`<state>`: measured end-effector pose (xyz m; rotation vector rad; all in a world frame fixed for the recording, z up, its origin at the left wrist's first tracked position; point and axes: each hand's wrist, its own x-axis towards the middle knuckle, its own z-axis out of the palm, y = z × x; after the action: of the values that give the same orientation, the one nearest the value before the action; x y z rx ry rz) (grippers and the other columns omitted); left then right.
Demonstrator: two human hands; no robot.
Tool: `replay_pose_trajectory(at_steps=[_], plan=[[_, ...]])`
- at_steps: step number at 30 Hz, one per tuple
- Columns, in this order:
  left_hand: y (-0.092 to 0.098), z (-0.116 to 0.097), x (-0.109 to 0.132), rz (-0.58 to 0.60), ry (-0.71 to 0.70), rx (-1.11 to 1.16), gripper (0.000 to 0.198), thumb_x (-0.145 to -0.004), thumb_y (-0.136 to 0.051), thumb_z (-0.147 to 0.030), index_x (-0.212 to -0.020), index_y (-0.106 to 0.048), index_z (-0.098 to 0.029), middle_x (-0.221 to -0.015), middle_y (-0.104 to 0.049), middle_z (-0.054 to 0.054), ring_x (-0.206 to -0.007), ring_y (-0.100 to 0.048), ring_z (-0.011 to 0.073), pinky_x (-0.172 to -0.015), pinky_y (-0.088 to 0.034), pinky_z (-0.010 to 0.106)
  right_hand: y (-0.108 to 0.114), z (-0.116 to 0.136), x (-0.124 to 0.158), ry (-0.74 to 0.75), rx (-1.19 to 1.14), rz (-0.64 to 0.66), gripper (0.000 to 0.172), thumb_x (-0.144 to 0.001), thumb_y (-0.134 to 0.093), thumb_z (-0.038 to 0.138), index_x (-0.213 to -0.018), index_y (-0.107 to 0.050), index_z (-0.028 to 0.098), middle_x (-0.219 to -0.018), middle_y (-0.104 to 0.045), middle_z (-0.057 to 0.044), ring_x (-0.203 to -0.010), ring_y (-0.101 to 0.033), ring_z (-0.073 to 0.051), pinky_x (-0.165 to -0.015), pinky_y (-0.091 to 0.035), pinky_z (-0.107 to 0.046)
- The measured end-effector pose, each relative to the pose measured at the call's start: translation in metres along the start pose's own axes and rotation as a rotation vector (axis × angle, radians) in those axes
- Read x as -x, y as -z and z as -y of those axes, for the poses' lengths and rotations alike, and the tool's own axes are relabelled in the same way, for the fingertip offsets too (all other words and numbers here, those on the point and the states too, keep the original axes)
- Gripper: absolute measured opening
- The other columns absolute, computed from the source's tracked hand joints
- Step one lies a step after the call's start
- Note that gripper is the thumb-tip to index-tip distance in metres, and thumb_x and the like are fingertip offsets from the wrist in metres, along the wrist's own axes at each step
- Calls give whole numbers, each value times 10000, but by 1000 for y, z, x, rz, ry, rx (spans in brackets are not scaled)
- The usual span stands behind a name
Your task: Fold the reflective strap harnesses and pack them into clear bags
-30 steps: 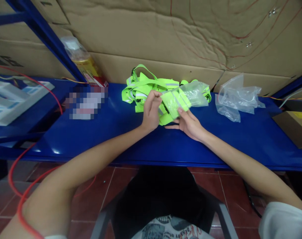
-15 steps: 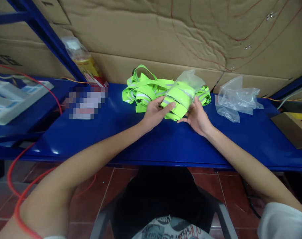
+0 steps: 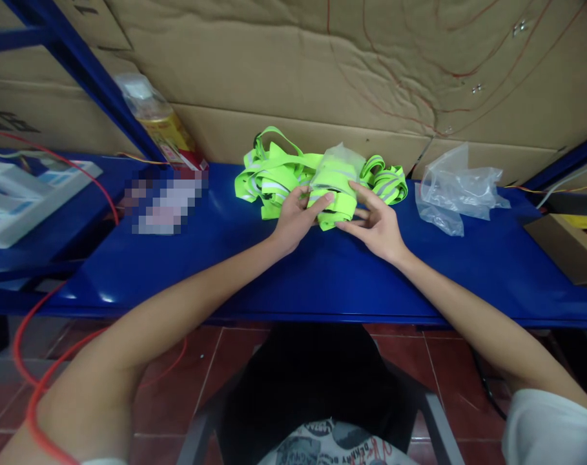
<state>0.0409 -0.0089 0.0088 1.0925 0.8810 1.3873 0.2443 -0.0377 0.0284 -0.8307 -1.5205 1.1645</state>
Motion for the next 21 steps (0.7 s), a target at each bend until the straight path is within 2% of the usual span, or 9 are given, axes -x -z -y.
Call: replay_pose_trajectory(at_steps=[2,4,6,8,10,13,17,19,21], plan=[[2,-2,-1,20,-31,-8,729,-743,-1003,-532,-1262,-561,-273,-1006,-823,49,-859,-820,249,-614,-680,336,3,-3,-3,5,-26,2,891,-713,-1016,471,-1519,-659,340,-1535,-683,-49,-1267,-753,-335,-1153,-635,-584],[5,-5,-1,91,-94,-51,814,-779,-980,-543,-1412,-524,-309,-973,-816,38,-822,-820,251,-613,-686,349,7,-5,-4,9,-8,-12,861,-735,-1007,471,-1512,-660,334,-1433,-748,-52,-1249,-761,-332,-1184,-602,-614],[7,-8,0,165,-156,-130,764,-833,-931,-579,-1456,-578,-314,-931,-803,33,-789,-810,242,-618,-693,359,9,-5,-5,6,25,-32,844,-732,-1009,471,-1494,-671,336,-1374,-777,-53,-1265,-753,-344,-1190,-587,-636],[8,-9,0,187,-183,-191,650,-852,-905,-600,-1377,-686,-284,-894,-792,38,-756,-793,229,-617,-698,363,9,-4,-5,-6,23,-36,848,-717,-1018,465,-1484,-680,338,-1366,-780,-58,-1299,-736,-354,-1189,-586,-634],[7,-8,1,159,-183,-202,582,-833,-922,-583,-1276,-741,-252,-881,-796,45,-729,-784,220,-613,-702,366,8,-3,-4,-17,-18,-19,869,-705,-1025,451,-1493,-675,346,-1427,-752,-59,-1347,-712,-358,-1184,-593,-623],[5,-6,3,103,-160,-167,563,-779,-969,-527,-1203,-737,-239,-889,-815,43,-735,-794,219,-621,-713,368,5,-1,-3,-25,-51,25,844,-709,-1023,446,-1480,-689,363,-1566,-669,-38,-1435,-652,-359,-1197,-587,-614],[3,-4,4,72,-108,-127,543,-734,-992,-518,-1119,-739,-230,-873,-823,34,-741,-801,212,-632,-725,374,3,-1,-4,-49,-51,-26,616,-808,-944,536,-1371,-765,362,-1543,-681,-16,-1384,-682,-350,-1126,-640,-597],[3,-3,4,70,-97,-120,539,-731,-991,-535,-1097,-743,-226,-842,-813,29,-741,-798,210,-645,-727,380,3,-3,-5,-67,-77,-61,631,-803,-943,547,-1379,-755,368,-1511,-697,-17,-1337,-708,-344,-1067,-674,-588],[3,-3,4,84,-107,-128,531,-743,-982,-557,-1081,-738,-228,-816,-801,25,-730,-793,208,-649,-721,381,3,-4,-5,-68,-96,-94,712,-737,-990,520,-1388,-743,372,-1511,-694,-19,-1378,-680,-343,-1084,-668,-579]])
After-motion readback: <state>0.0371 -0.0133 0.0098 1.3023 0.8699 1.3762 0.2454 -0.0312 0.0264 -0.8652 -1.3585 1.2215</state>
